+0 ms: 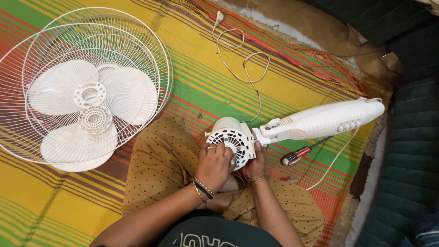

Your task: The person sits on a mat and uses a screwdriver to tighten screws on the rear hub of a disassembled white pedestal fan. The fan blades and front cage are placed nearby. The person repeatedly adjusts the fan body and tightens the hub screws.

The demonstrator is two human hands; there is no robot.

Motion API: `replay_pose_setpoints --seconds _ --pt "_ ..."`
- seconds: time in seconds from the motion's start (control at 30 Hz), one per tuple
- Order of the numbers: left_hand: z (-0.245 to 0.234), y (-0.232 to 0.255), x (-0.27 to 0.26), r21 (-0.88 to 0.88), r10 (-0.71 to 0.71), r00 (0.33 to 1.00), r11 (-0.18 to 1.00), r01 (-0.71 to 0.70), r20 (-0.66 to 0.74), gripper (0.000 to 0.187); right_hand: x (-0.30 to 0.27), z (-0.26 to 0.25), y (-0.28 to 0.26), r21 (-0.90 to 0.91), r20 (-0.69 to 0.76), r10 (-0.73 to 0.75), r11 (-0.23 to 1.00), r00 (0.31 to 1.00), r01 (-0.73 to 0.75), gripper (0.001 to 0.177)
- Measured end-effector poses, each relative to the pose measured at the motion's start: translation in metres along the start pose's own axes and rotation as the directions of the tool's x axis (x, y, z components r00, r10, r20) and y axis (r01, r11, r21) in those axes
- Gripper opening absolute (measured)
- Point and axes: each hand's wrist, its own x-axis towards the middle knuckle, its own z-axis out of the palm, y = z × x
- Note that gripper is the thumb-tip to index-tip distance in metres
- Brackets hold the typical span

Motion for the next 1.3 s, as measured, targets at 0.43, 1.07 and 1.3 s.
replay_pose_setpoints --seconds 0.43,1.07,1.3 --pt "0.002 -0.013 0.010 -0.058 0.058 0.998 0.997 -0.059 -0.018 0.019 0.004 0.011 -0.012 -0.037 0.054 0.090 0.995 0.994 -0.088 0.072" --pt "0.004 -0.011 0.006 -0.032 0.065 0.998 0.997 -0.065 0.006 0.019 0.004 0.015 -0.020 -0.022 0.008 0.144 0.989 0.990 -0.144 0.065" --pt "0.006 0.007 -0.016 -0.036 0.104 0.980 0.994 -0.099 0.170 0.029 -0.002 0.025 -0.035 0.049 0.006 0.220 0.974 0.976 -0.220 0.064"
